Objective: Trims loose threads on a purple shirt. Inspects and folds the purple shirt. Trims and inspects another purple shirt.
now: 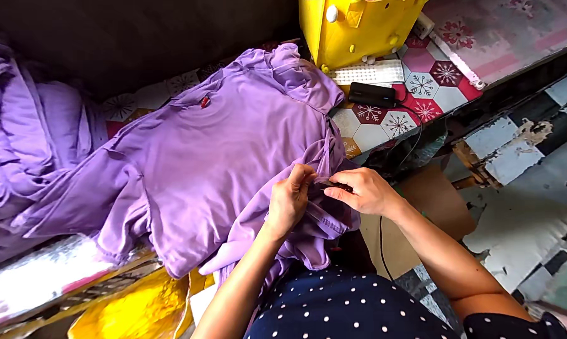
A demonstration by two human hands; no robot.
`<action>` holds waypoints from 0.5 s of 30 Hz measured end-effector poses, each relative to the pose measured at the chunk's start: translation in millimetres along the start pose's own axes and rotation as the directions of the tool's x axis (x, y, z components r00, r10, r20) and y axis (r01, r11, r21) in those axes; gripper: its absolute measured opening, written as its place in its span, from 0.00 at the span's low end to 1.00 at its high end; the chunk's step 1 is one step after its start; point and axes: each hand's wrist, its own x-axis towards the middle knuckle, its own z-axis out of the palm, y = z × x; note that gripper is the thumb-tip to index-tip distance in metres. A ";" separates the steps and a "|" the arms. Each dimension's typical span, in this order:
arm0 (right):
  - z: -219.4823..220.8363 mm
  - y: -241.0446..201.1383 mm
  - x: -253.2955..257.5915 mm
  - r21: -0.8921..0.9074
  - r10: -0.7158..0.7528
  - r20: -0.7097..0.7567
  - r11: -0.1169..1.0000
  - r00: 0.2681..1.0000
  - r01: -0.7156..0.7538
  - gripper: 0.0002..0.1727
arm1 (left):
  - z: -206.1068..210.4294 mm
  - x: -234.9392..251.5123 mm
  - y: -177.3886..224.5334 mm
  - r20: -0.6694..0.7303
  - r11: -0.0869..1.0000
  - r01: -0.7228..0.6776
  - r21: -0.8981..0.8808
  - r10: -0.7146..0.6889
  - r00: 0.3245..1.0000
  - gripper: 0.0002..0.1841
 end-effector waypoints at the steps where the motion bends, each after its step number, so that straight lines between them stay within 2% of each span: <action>1: -1.8 1.6 1.5 0.015 0.004 0.018 1.000 1.000 -0.005 0.25 | -0.2 0.3 -0.7 0.001 1.000 -0.021 0.003 0.021 1.000 0.07; 10: -5.2 7.4 6.3 0.056 -0.003 0.041 0.998 0.999 0.001 0.22 | 0.5 2.3 -1.5 0.015 0.997 -0.075 0.008 0.075 0.997 0.08; 15: -4.0 7.7 6.9 0.011 -0.013 0.001 1.000 1.000 0.013 0.21 | 1.2 2.1 -0.9 0.021 0.997 -0.078 -0.013 0.078 0.997 0.07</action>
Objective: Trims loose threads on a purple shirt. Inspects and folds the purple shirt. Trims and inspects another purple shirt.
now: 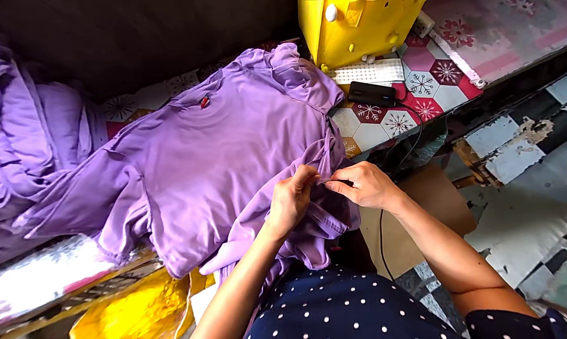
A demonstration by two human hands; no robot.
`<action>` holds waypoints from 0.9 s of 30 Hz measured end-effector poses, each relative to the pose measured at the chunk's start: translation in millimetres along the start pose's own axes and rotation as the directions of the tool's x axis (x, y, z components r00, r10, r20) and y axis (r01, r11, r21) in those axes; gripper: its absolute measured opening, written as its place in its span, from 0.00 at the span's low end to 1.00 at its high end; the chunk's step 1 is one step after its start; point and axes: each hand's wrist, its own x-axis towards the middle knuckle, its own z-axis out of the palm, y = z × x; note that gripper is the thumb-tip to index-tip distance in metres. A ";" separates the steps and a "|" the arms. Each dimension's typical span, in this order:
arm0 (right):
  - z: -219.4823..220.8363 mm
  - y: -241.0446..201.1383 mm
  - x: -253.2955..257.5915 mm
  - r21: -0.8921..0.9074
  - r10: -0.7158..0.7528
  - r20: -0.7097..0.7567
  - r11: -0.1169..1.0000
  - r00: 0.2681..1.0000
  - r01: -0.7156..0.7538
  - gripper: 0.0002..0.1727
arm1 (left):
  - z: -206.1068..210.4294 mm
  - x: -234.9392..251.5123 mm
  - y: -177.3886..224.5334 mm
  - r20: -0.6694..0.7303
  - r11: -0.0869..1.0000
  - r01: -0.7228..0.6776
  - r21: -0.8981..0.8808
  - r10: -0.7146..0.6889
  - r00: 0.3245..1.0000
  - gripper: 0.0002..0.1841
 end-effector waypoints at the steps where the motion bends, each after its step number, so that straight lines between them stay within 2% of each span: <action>1: 0.1 0.3 -0.5 -0.011 -0.004 -0.014 1.000 1.000 0.004 0.21 | 0.1 0.0 0.4 -0.001 1.000 0.007 -0.002 -0.007 1.000 0.07; 14: -6.7 -4.5 -1.0 -0.105 -0.044 0.024 0.993 0.999 0.046 0.22 | 2.3 1.3 2.7 0.000 0.999 -0.034 0.014 0.034 0.999 0.08; 16: -5.7 -4.0 -3.4 -0.083 -0.028 -0.010 0.996 1.000 0.027 0.22 | 3.3 1.0 2.9 -0.001 1.000 -0.019 0.004 0.019 1.000 0.07; 19: 4.5 5.3 -5.6 0.040 0.038 -0.150 0.999 0.988 -0.032 0.19 | 3.3 -0.4 4.0 -0.009 0.998 0.053 -0.027 -0.054 0.999 0.07; 20: 7.6 9.4 -5.7 0.099 0.085 -0.134 0.993 0.987 -0.072 0.23 | 0.1 -1.5 5.2 -0.015 0.994 0.097 -0.043 -0.098 0.995 0.06; 21: 10.5 13.2 -5.5 0.171 0.144 -0.077 0.977 0.986 -0.130 0.30 | -6.3 -3.4 6.1 -0.020 0.987 0.149 -0.067 -0.150 0.988 0.06; 22: 14.5 16.3 -5.2 0.242 0.198 -0.023 0.952 0.980 -0.187 0.31 | -16.9 -6.8 4.8 -0.031 0.977 0.194 -0.094 -0.198 0.980 0.07; 25: 22.2 15.4 -6.9 0.388 0.302 0.041 0.874 0.953 -0.293 0.18 | -81.6 -35.5 -11.6 -0.127 0.936 0.343 -0.074 -0.350 0.928 0.09; 27: 23.4 12.4 -11.5 0.454 0.325 0.008 0.841 0.946 -0.293 0.15 | -150.5 -79.4 -34.5 -0.223 0.868 0.497 0.005 -0.483 0.846 0.12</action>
